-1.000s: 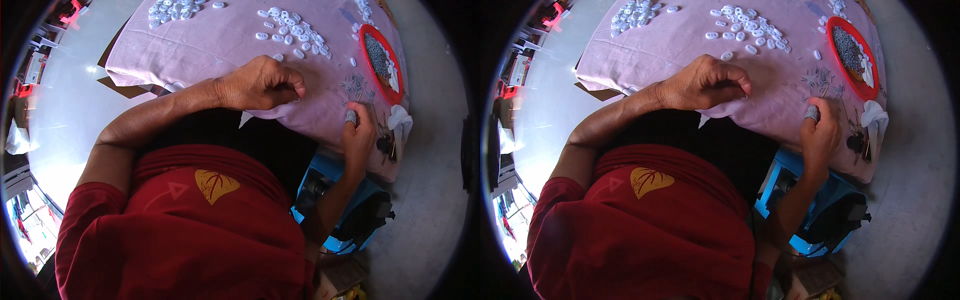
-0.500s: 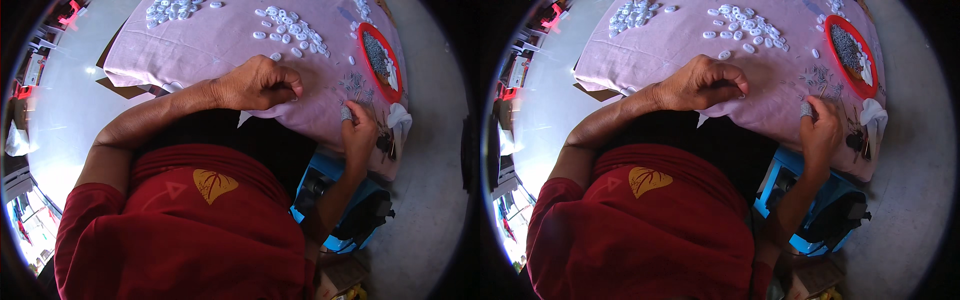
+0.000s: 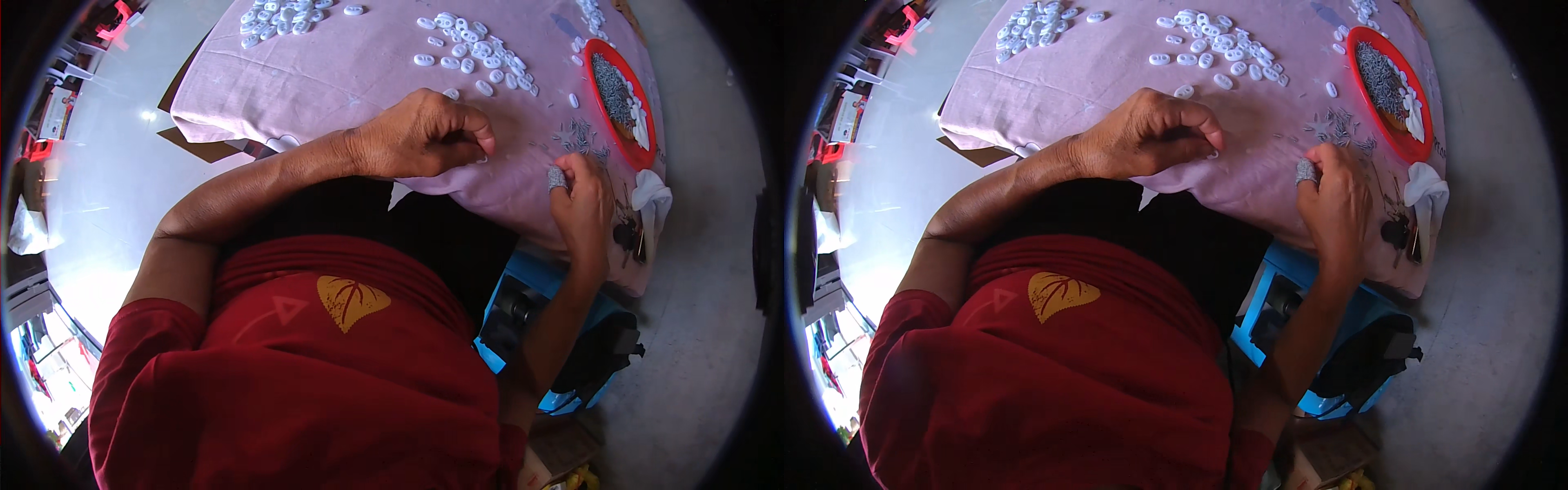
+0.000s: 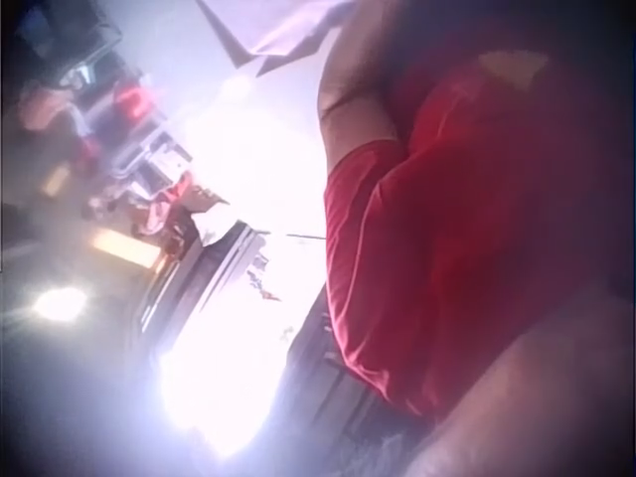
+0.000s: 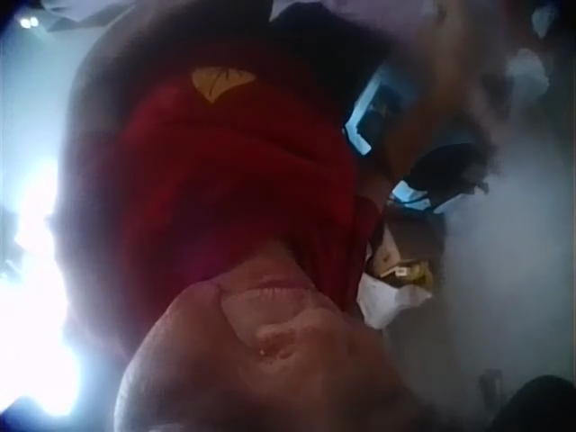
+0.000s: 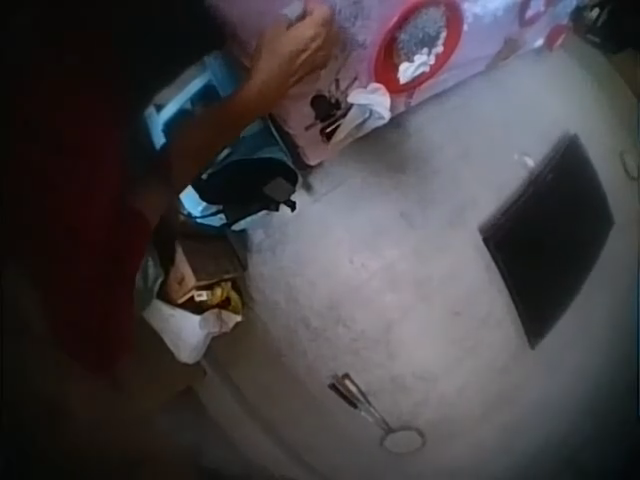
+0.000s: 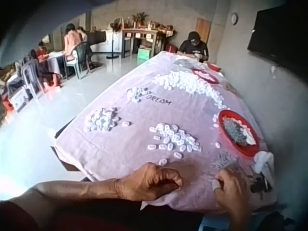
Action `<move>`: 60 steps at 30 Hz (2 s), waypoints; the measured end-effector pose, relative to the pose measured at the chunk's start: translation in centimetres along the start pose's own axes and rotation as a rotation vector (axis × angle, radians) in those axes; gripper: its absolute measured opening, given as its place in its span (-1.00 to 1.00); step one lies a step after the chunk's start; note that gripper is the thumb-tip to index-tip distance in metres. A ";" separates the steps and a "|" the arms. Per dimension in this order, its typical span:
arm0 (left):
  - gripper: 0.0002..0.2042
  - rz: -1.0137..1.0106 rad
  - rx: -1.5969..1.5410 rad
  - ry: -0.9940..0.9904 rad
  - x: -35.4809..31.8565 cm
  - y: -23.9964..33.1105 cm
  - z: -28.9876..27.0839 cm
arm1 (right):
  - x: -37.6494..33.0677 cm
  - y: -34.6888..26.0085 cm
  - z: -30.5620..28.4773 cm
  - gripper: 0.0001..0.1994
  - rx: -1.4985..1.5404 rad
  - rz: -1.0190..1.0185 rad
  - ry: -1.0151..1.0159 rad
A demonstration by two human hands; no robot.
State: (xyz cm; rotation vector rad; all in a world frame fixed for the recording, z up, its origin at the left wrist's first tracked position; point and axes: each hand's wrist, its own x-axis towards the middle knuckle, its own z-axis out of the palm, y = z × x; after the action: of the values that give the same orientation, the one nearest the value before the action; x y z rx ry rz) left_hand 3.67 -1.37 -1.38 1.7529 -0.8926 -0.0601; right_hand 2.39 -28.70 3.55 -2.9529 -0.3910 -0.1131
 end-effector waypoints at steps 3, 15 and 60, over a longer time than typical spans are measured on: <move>-0.88 -0.040 -0.005 -0.002 -0.1 0.1 -0.1 | -0.4 0.1 0.7 -0.82 0.148 -0.005 0.125; -0.87 -0.077 -0.308 0.039 0.4 -0.3 -0.1 | -2.1 1.1 1.9 -0.88 0.789 0.181 0.343; -0.81 -0.337 -0.765 -0.063 0.0 0.8 0.1 | -3.5 -7.9 3.4 -0.83 1.117 0.072 0.250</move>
State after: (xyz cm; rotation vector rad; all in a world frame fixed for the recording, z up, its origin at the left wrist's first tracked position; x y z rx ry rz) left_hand 3.15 -1.55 -0.77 1.1576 -0.5024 -0.6013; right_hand -2.84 -21.47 1.01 -1.8196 -0.2008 -0.1777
